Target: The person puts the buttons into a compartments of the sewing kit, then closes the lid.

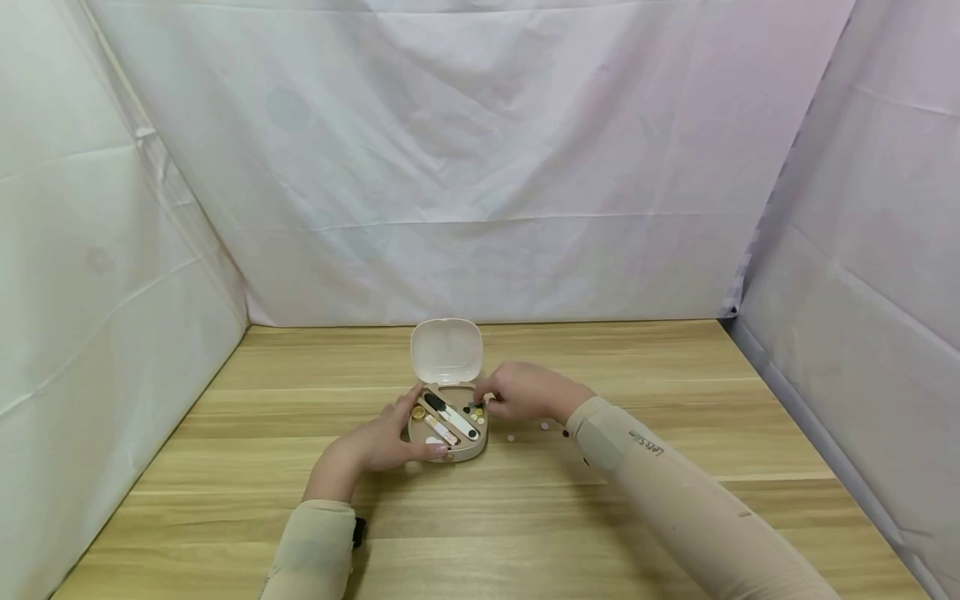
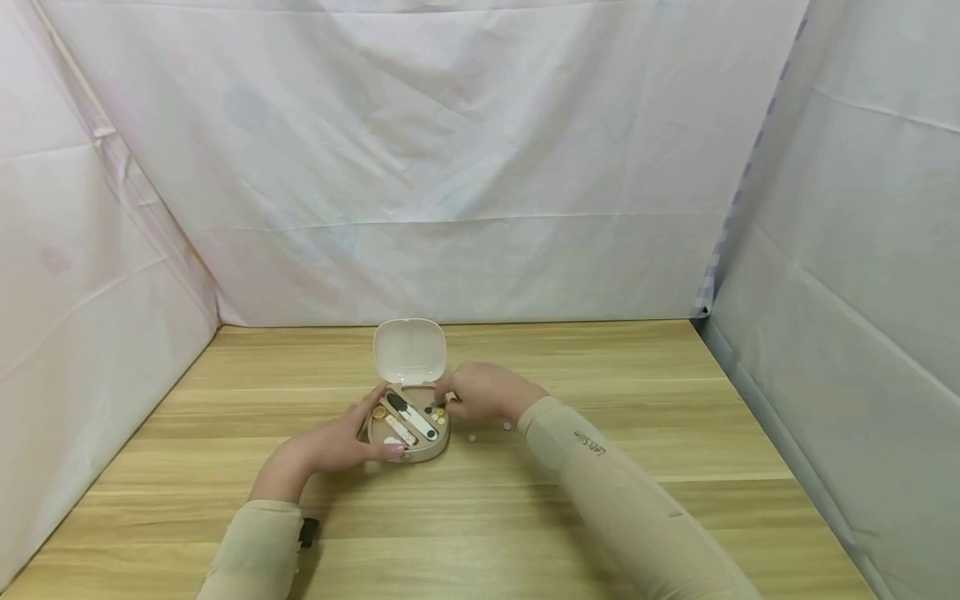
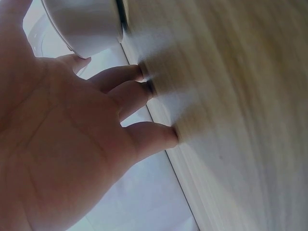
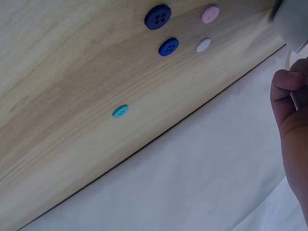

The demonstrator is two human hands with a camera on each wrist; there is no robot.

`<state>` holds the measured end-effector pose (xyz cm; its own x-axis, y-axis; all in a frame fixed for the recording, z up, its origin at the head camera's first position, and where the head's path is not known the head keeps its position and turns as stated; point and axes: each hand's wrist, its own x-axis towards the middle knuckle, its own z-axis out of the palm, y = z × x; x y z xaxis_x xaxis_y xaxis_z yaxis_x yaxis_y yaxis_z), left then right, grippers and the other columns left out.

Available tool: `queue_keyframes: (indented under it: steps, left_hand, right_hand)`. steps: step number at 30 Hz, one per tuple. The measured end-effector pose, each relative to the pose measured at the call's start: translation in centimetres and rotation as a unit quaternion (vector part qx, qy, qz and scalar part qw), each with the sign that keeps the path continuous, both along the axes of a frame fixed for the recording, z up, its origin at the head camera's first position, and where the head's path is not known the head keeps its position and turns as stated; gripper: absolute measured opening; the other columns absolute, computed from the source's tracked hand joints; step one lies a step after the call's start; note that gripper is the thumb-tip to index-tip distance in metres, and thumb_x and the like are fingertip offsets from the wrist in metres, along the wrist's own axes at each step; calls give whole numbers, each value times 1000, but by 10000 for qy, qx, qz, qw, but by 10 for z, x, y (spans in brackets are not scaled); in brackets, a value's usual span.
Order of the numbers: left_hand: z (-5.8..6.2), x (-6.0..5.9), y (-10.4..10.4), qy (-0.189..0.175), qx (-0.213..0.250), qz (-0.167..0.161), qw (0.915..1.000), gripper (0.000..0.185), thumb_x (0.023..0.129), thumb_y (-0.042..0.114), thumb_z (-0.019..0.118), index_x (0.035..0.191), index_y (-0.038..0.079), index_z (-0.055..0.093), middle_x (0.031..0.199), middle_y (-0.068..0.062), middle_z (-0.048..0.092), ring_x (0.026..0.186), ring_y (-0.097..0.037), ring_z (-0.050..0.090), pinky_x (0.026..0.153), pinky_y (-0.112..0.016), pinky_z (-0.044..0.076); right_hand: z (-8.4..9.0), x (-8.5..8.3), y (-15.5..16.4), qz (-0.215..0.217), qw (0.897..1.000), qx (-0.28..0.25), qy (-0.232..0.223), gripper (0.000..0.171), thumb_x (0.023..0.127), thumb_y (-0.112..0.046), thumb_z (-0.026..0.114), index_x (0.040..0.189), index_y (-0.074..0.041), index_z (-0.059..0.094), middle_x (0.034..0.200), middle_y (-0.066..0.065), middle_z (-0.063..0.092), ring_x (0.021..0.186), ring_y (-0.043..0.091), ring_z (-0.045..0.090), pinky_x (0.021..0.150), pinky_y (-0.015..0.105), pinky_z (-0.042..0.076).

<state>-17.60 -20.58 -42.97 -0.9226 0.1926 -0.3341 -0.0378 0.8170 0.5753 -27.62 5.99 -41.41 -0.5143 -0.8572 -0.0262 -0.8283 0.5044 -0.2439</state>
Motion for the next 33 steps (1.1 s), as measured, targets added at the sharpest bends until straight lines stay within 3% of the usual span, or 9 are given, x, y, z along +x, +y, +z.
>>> queue_keyframes:
  steps: [5,12,16,21,27,33]
  left_hand:
    - [-1,-1,0,6,8,-4,10000,125,82,70,81,173,35,2,173,-36,14,158,-61,22,120,-80,30]
    - [-2,-2,-1,-6,88,-11,10000,125,83,69,81,173,35,1,174,-35,12,160,-58,18,123,-79,27]
    - [-2,-2,-1,0,45,-5,10000,126,82,69,82,173,33,2,174,-34,14,160,-58,18,123,-79,27]
    - [-1,-2,0,-15,0,-18,10000,126,82,70,81,173,33,2,174,-35,13,160,-59,18,122,-80,27]
    - [0,-2,0,-2,-19,-43,10000,127,82,70,81,173,32,1,174,-34,13,159,-59,19,122,-80,26]
    - [0,1,1,-5,-54,-37,10000,126,83,70,80,173,31,2,173,-36,13,157,-62,23,120,-81,28]
  right_hand:
    - [0,0,0,3,10000,-49,-19,23,101,-12,63,116,-16,81,102,1,82,69,2,55,72,22,53]
    - [6,0,5,-195,9996,-29,-183,23,101,-14,63,118,-18,78,71,-6,62,60,3,44,61,24,44]
    - [9,-2,11,-279,9993,-70,-251,29,100,-13,62,123,-18,77,72,-8,60,62,2,45,61,23,44]
    - [13,-3,28,-407,9987,-203,-249,29,99,-11,61,126,-9,74,73,-6,61,64,3,47,64,24,47]
    - [11,-1,58,-934,9910,-318,-900,27,103,-16,66,127,-5,72,72,-6,57,63,6,47,65,25,47]
    - [-3,3,93,-1279,9775,-421,-1625,23,105,-21,68,124,-8,70,74,-5,55,64,7,46,67,25,46]
